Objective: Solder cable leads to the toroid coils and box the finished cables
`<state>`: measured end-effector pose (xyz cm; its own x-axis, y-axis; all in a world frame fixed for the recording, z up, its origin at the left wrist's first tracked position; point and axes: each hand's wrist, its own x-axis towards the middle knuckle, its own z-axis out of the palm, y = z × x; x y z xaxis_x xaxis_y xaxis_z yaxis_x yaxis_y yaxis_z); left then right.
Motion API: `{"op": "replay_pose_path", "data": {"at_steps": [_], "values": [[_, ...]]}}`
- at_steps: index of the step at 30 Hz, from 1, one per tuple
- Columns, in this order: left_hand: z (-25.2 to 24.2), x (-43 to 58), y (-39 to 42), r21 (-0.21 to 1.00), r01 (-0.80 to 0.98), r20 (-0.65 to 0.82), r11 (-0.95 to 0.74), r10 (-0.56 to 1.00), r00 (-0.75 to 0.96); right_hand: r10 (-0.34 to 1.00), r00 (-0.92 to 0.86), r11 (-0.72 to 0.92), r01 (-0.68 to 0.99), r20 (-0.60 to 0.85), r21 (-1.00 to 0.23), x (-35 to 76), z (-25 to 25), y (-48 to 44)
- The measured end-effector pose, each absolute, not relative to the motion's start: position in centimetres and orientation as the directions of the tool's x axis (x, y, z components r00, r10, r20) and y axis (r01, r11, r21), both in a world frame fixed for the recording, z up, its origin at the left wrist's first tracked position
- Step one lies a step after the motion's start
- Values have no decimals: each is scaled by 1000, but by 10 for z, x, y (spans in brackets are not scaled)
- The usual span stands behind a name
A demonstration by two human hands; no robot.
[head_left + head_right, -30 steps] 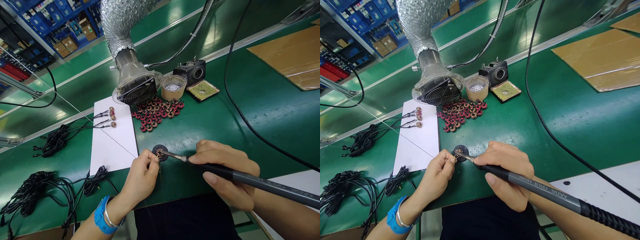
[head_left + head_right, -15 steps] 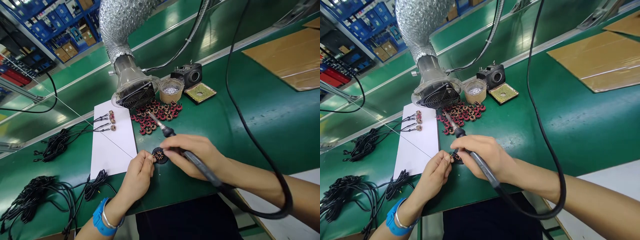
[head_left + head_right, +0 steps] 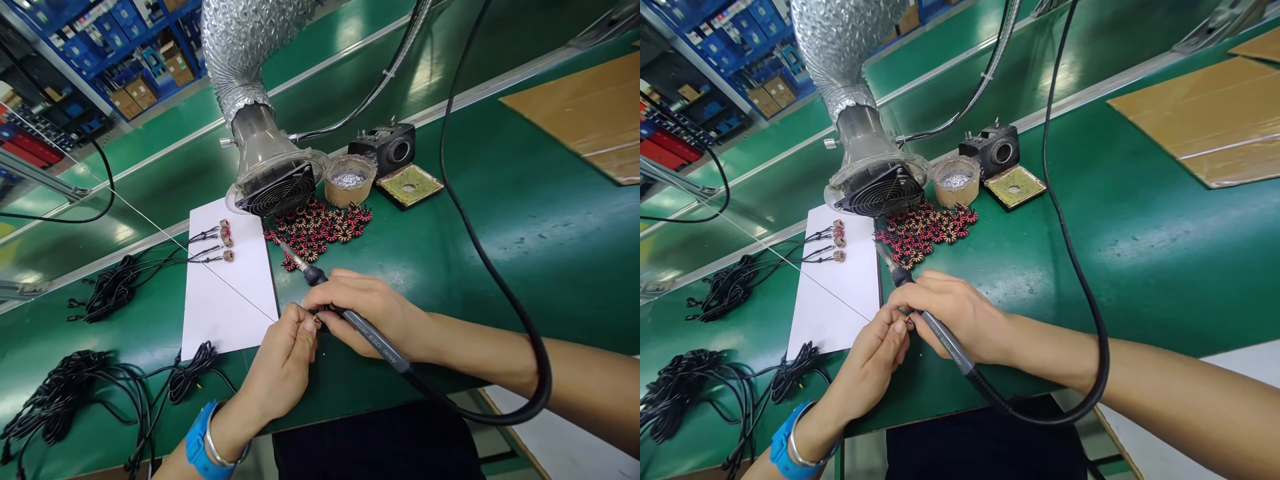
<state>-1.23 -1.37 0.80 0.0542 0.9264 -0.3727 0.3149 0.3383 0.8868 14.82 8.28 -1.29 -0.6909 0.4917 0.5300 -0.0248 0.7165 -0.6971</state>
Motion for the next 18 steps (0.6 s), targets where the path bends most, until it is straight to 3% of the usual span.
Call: {"op": "replay_pose_path", "data": {"at_steps": [9,13,18], "values": [[18,-13,-11,855,458,-316,244,945,87,370,-653,872,-1,661,-489,149,-18,80],[21,-12,-10,835,498,-293,232,955,46,442,-631,847,59,638,-528,150,-19,73],[14,-11,-12,875,371,-341,311,940,15,546,-606,761,69,579,-645,149,-16,64]]}}
